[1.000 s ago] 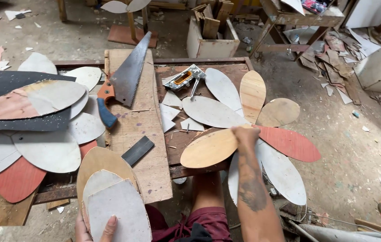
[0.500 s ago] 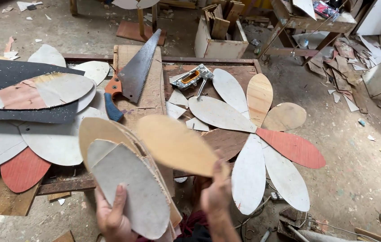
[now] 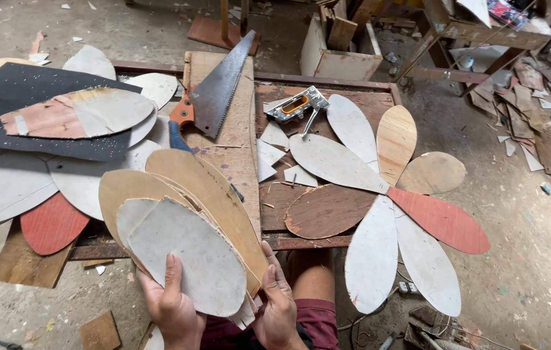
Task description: Sanding the edges of petal-shaped wooden pieces using a sanding block to smooth them.
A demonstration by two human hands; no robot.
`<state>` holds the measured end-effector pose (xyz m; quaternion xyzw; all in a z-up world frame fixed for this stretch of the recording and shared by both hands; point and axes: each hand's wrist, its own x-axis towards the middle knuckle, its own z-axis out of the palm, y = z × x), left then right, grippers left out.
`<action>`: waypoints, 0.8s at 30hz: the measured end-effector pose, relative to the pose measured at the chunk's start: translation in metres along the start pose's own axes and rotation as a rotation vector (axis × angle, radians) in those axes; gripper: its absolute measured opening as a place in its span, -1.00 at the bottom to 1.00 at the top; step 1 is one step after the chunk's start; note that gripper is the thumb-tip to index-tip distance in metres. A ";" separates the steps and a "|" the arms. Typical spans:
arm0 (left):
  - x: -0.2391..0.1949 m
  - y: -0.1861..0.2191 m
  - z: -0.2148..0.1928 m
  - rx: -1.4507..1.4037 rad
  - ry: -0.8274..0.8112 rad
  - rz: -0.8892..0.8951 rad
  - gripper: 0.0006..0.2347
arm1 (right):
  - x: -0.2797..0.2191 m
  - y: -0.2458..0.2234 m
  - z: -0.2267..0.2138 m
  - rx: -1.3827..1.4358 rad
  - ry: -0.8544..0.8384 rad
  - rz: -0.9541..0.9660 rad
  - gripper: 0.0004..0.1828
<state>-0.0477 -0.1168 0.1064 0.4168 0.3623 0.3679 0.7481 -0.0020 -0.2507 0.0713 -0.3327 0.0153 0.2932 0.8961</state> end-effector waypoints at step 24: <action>0.006 -0.006 -0.007 0.086 -0.454 -0.140 -0.21 | 0.001 -0.023 0.017 -0.771 -0.215 0.009 0.03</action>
